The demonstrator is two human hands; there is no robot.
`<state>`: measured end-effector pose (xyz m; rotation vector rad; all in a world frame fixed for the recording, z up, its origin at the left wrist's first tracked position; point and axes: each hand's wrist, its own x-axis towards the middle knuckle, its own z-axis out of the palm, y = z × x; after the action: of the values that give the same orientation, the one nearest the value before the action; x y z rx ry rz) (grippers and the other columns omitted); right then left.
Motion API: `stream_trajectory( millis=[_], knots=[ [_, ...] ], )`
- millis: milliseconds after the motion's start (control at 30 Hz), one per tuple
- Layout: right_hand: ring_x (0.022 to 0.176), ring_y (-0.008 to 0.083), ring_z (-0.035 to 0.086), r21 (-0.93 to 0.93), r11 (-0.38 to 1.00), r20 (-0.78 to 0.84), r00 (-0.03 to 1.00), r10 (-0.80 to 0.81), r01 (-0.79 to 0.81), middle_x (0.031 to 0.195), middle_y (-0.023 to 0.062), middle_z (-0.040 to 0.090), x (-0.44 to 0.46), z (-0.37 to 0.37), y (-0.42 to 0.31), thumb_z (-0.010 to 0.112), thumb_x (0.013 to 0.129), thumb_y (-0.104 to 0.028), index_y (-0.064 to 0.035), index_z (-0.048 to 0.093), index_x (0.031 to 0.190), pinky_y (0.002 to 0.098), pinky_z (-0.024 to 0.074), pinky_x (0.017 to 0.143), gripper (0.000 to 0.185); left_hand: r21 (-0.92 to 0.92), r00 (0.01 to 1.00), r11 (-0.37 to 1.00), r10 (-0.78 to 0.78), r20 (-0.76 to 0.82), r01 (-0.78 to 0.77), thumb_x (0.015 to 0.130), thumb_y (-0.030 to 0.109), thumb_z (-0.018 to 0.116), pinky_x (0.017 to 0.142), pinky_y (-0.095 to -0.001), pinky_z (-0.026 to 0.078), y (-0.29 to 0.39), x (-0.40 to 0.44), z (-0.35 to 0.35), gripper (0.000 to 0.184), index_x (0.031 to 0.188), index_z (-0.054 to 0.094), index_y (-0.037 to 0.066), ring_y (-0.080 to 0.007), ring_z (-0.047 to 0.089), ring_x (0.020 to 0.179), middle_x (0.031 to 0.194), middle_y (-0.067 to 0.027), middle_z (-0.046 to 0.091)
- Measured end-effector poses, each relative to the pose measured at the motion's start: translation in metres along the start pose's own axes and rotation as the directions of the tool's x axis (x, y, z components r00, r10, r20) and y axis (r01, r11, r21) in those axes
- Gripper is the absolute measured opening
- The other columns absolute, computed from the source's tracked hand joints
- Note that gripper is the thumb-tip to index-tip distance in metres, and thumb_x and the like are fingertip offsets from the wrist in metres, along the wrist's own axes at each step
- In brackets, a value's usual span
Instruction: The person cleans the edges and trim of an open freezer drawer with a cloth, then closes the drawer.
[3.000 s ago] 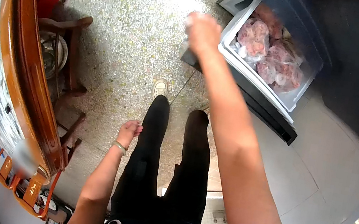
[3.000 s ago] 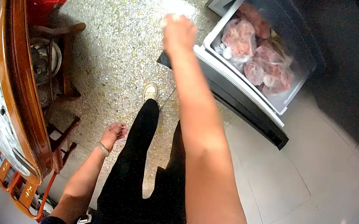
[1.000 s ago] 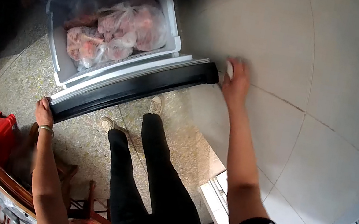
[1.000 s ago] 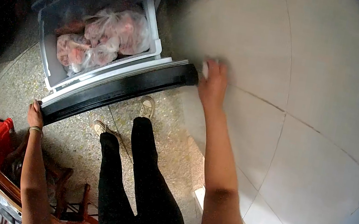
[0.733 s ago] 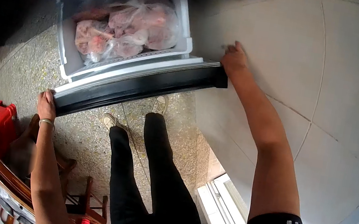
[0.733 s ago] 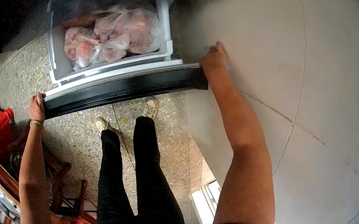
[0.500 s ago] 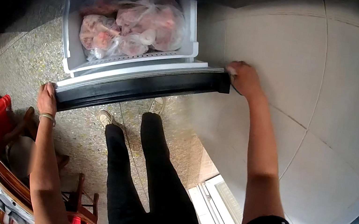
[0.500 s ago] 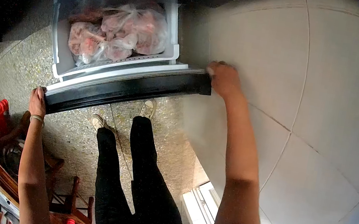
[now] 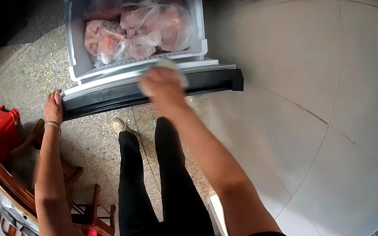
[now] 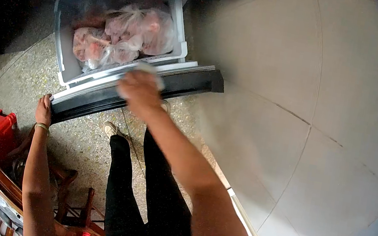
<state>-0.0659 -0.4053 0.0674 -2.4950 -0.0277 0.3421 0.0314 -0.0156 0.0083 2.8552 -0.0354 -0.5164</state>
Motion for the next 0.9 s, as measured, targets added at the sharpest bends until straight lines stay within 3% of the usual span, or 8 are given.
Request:
stream_trajectory(
  millis=[133, 200, 333, 467, 533, 700, 800, 900],
  knots=[
    [0.115, 0.0301, 0.044, -0.201, 0.965, -0.344, 0.935, 0.089, -0.166, 0.121, 0.0098, 0.051, -0.060, -0.051, 0.116, 0.060, 0.062, 0.008, -0.0165, 0.059, 0.114, 0.0413, 0.0353, 0.096, 0.057, 0.354, 0.977, 0.912, 0.214, 0.017, -0.206, 0.092, 0.031, 0.041, 0.086, -0.0405, 0.043, 0.054, -0.006, -0.022, 0.033, 0.102, 0.063, 0.008, -0.0346, 0.054, 0.097, 0.103, -0.0167, 0.058],
    [0.114, 0.0325, 0.044, -0.133, 0.944, -0.425, 0.878, 0.221, -0.303, 0.120, 0.0117, 0.050, -0.077, -0.075, 0.124, 0.060, 0.061, 0.011, -0.0125, 0.058, 0.113, 0.0423, 0.0353, 0.096, 0.057, 0.058, 0.918, 0.926, 0.378, -0.118, -0.373, 0.087, 0.023, 0.054, 0.084, -0.0392, 0.044, 0.101, -0.010, -0.007, 0.022, 0.096, 0.065, 0.007, -0.0327, 0.055, 0.095, 0.100, -0.0149, 0.060],
    [0.112, 0.0338, 0.044, -0.060, 0.936, -0.409, 0.864, 0.295, -0.348, 0.119, 0.0121, 0.050, -0.078, -0.075, 0.115, 0.059, 0.060, 0.013, -0.0116, 0.058, 0.112, 0.0424, 0.0355, 0.096, 0.058, -0.489, 0.835, 0.730, 0.551, 0.008, -0.477, 0.077, 0.017, 0.066, 0.076, -0.0364, 0.045, 0.227, -0.016, 0.017, 0.015, 0.086, 0.068, 0.005, -0.0302, 0.057, 0.084, 0.088, -0.0135, 0.063],
    [0.111, 0.0333, 0.043, -0.035, 0.937, -0.427, 0.853, 0.302, -0.349, 0.119, 0.0100, 0.050, -0.076, -0.070, 0.120, 0.059, 0.059, 0.013, -0.0120, 0.059, 0.112, 0.0412, 0.0358, 0.095, 0.058, -0.480, 0.784, 0.708, 0.618, 0.065, -0.518, 0.071, 0.013, 0.071, 0.066, -0.0332, 0.045, 0.284, 0.003, 0.042, 0.013, 0.080, 0.068, 0.006, -0.0253, 0.057, 0.075, 0.077, -0.0108, 0.060],
    [0.110, 0.0331, 0.043, -0.044, 0.937, -0.436, 0.850, 0.295, -0.348, 0.120, 0.0092, 0.050, -0.075, -0.070, 0.123, 0.059, 0.059, 0.013, -0.0122, 0.059, 0.111, 0.0407, 0.0357, 0.095, 0.058, -0.541, 0.751, 0.753, 0.589, 0.299, -0.374, 0.069, 0.011, 0.073, 0.065, -0.0313, 0.045, 0.294, 0.015, 0.043, 0.011, 0.077, 0.067, 0.005, -0.0220, 0.058, 0.073, 0.076, -0.0098, 0.059],
    [0.111, 0.0330, 0.042, -0.016, 0.928, -0.443, 0.835, 0.326, -0.371, 0.120, 0.0077, 0.050, -0.073, -0.067, 0.126, 0.058, 0.059, 0.014, -0.0142, 0.060, 0.109, 0.0401, 0.0352, 0.095, 0.057, -0.607, 0.695, 0.702, 0.644, 0.319, -0.372, 0.068, 0.007, 0.067, 0.066, -0.0354, 0.047, 0.293, 0.024, 0.041, 0.005, 0.070, 0.063, 0.004, -0.0287, 0.059, 0.070, 0.073, -0.0134, 0.059],
    [0.107, 0.0323, 0.046, -0.066, 0.919, -0.439, 0.838, 0.323, -0.388, 0.118, 0.0095, 0.051, -0.074, -0.071, 0.123, 0.063, 0.066, 0.008, -0.0140, 0.058, 0.111, 0.0380, 0.0386, 0.092, 0.050, -0.480, 0.593, 0.629, 0.766, 0.248, -0.612, 0.068, 0.006, 0.065, 0.065, -0.0355, 0.048, 0.295, 0.023, 0.038, 0.005, 0.072, 0.063, 0.004, -0.0288, 0.060, 0.069, 0.072, -0.0140, 0.060],
    [0.106, 0.0326, 0.046, 0.056, 0.947, -0.430, 0.848, 0.310, -0.317, 0.117, 0.0096, 0.052, -0.075, -0.077, 0.128, 0.063, 0.068, 0.007, -0.0132, 0.058, 0.109, 0.0389, 0.0377, 0.093, 0.046, -0.502, 0.610, 0.637, 0.753, 0.245, -0.585, 0.072, 0.002, 0.063, 0.061, -0.0282, 0.048, 0.291, 0.025, 0.042, 0.008, 0.080, 0.064, 0.002, -0.0204, 0.059, 0.065, 0.074, -0.0117, 0.060]
  ],
)
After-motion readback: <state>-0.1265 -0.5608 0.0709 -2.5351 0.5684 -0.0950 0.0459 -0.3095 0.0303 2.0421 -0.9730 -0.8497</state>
